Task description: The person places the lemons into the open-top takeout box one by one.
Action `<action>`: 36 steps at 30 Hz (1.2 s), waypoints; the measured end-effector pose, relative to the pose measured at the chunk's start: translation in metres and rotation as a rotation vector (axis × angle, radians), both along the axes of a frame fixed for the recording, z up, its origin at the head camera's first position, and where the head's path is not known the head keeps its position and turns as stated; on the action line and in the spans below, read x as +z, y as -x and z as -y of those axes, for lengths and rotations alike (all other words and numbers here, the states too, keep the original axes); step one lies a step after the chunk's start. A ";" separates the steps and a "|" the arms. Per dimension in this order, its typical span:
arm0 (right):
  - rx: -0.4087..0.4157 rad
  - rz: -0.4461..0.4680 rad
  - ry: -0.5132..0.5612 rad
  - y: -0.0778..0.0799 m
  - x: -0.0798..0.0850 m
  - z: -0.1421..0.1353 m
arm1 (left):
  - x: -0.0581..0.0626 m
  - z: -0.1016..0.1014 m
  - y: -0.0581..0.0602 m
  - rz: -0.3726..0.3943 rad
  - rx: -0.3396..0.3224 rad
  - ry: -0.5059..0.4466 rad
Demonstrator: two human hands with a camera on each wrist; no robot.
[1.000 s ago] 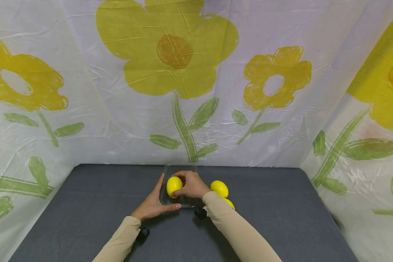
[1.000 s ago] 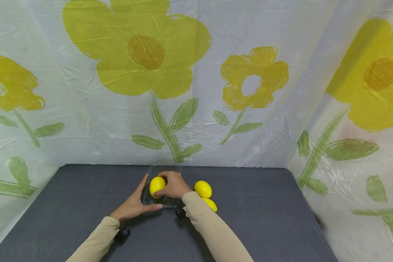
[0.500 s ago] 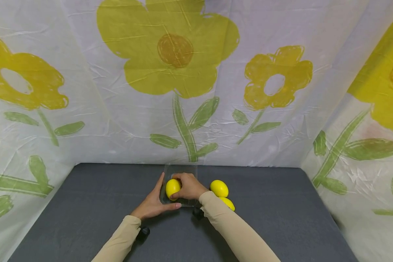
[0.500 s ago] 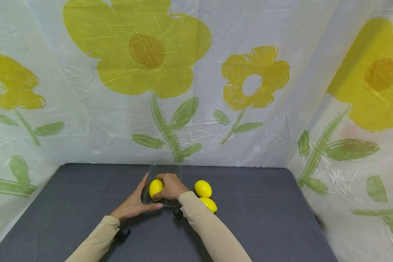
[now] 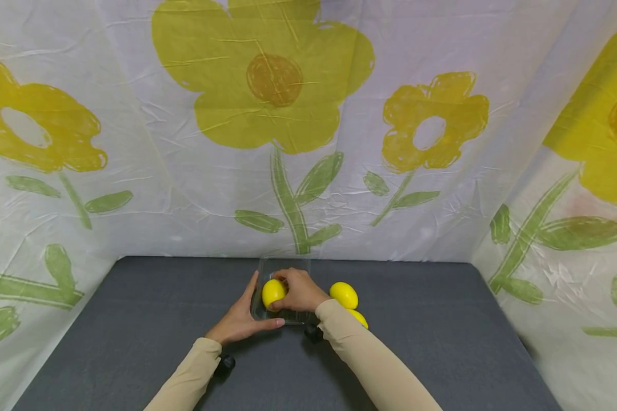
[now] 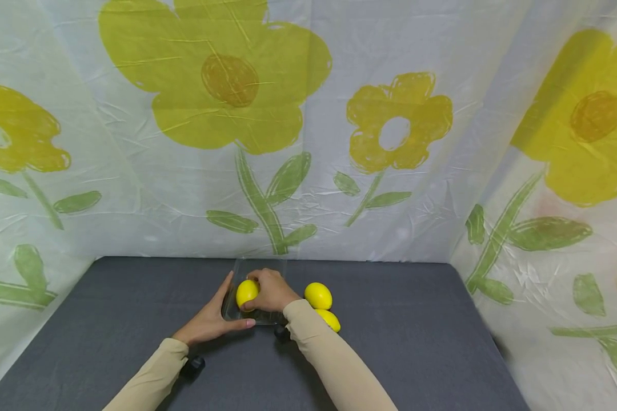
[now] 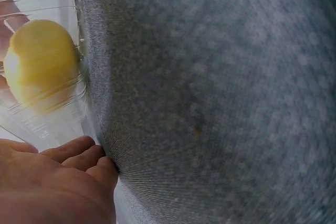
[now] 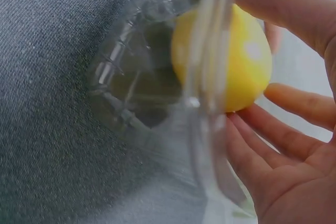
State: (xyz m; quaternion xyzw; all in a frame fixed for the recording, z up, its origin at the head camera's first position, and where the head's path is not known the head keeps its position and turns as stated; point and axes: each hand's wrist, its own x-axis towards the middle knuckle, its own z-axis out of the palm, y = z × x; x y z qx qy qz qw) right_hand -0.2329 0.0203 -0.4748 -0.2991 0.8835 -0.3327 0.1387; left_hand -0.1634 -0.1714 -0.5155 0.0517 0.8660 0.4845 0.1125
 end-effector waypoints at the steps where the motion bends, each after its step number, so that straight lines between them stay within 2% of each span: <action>1: -0.007 0.006 0.009 0.000 0.001 -0.001 | 0.000 0.000 0.000 0.000 0.000 0.000; 9: -0.033 0.019 0.099 -0.005 0.011 -0.019 | 0.001 0.000 0.001 0.010 0.004 -0.002; 19: -0.071 0.028 0.274 -0.015 0.021 -0.052 | 0.000 -0.001 0.001 0.005 0.007 0.007; 27: -0.156 -0.016 0.325 -0.029 0.021 -0.086 | 0.000 0.000 0.000 0.003 0.008 0.014; 36: -0.246 -0.062 0.312 -0.046 0.012 -0.124 | -0.002 0.000 0.001 -0.007 -0.001 0.022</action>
